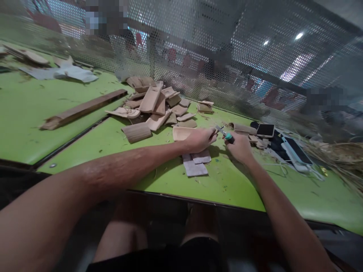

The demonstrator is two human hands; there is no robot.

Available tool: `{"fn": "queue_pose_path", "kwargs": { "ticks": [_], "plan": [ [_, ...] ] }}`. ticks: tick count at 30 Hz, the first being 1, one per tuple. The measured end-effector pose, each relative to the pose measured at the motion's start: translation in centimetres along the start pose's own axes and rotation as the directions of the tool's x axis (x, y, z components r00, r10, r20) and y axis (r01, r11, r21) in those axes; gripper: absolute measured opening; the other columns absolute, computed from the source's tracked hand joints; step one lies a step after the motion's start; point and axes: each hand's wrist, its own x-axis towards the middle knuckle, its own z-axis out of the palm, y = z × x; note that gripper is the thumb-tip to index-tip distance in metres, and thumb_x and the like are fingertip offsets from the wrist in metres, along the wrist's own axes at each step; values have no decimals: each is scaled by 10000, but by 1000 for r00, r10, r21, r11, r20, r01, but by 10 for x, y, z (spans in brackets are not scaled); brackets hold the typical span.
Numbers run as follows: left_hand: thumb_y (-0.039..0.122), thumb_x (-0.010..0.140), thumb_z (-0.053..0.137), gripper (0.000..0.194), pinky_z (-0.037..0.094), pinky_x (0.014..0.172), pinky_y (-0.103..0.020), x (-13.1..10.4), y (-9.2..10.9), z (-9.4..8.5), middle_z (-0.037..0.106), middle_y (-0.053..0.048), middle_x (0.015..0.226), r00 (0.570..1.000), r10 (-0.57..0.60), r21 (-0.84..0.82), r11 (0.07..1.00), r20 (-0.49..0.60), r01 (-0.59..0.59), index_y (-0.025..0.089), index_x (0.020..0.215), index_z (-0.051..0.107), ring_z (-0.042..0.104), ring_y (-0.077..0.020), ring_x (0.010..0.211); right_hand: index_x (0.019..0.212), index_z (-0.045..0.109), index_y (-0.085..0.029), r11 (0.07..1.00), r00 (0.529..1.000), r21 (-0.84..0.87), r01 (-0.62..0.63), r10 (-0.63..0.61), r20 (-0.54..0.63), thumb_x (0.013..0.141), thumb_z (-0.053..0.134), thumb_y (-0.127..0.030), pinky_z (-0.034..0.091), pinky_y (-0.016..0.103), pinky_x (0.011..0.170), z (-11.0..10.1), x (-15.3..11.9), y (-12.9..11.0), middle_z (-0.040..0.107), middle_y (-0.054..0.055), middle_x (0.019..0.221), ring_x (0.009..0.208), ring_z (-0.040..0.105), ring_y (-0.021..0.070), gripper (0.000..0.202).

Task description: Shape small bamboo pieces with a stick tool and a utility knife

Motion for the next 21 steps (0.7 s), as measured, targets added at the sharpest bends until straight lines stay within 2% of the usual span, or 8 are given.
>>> {"fn": "queue_pose_path", "kwargs": {
  "ticks": [3, 8, 21],
  "plan": [
    [326, 1047, 389, 287, 460, 719, -337, 0, 0, 0, 695, -100, 878, 1000, 7, 16, 1000, 8, -7, 171, 1048, 631, 624, -223, 774, 870, 727, -224, 996, 999, -85, -27, 23, -47, 775, 580, -254, 314, 336, 631, 1, -1, -3, 693, 98, 742, 701, 585, 274, 177],
    [345, 1057, 381, 312, 454, 726, -330, 1, -1, 2, 706, -105, 911, 1000, 26, 41, 999, 3, -26, 168, 1023, 636, 625, -217, 784, 870, 726, -227, 991, 992, -120, -56, 41, -122, 780, 589, -259, 281, 330, 605, 1, -1, -3, 689, 92, 720, 672, 562, 261, 167],
    [391, 1088, 326, 401, 442, 732, -330, 1, -2, 2, 709, -109, 912, 999, 38, 52, 998, 22, -39, 166, 1013, 649, 624, -215, 784, 893, 713, -221, 989, 990, -123, -83, 68, -126, 793, 583, -256, 243, 335, 598, -2, -3, -7, 671, 107, 728, 659, 533, 257, 168]
  ]
}}
